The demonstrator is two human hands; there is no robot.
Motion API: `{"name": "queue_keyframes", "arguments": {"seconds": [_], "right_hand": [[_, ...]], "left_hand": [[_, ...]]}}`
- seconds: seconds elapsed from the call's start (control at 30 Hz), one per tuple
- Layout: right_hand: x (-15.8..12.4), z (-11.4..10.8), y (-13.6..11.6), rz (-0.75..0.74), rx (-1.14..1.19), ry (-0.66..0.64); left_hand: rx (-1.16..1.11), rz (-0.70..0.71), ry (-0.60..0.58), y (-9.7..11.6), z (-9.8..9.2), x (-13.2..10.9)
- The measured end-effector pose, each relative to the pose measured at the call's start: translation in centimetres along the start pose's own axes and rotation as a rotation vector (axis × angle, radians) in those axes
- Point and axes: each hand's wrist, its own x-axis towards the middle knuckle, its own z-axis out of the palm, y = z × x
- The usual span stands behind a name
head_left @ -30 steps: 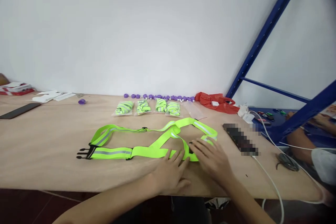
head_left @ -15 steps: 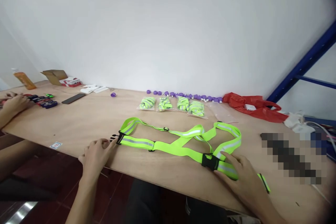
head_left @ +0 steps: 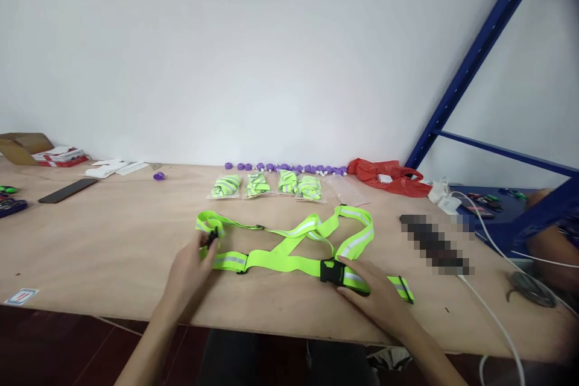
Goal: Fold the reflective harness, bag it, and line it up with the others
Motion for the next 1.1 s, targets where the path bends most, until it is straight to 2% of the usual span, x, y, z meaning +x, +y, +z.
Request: {"name": "queue_keyframes", "arguments": {"seconds": [0.13, 0.2, 0.43, 0.67, 0.8, 0.93, 1.1], "right_hand": [[-0.1, 0.1, 0.0, 0.037, 0.046, -0.008], [0.0, 0.0, -0.1, 0.048, 0.063, -0.01], [0.0, -0.6, -0.4, 0.111, 0.141, 0.033], [0.2, -1.3, -0.6, 0.077, 0.189, 0.076], [0.1, -1.3, -0.7, 0.092, 0.205, 0.087], [-0.1, -1.0, -0.6, 0.126, 0.242, 0.105], [-0.2, -0.9, -0.6, 0.124, 0.266, 0.108]], "left_hand": [[-0.004, 0.282, -0.22, 1.1, 1.7, -0.6], [-0.014, 0.33, -0.267, 0.9, 1.8, -0.6], [0.006, 0.228, -0.247, 1.0, 1.9, 0.1], [-0.199, 0.134, -0.236, 0.9, 2.6, 0.7], [-0.197, 0.185, -0.27, 0.8, 2.7, 1.0], [-0.062, 0.254, -0.35, 1.2, 2.7, 1.3], [0.089, 0.268, -0.287, 1.8, 3.4, 1.4]]}}
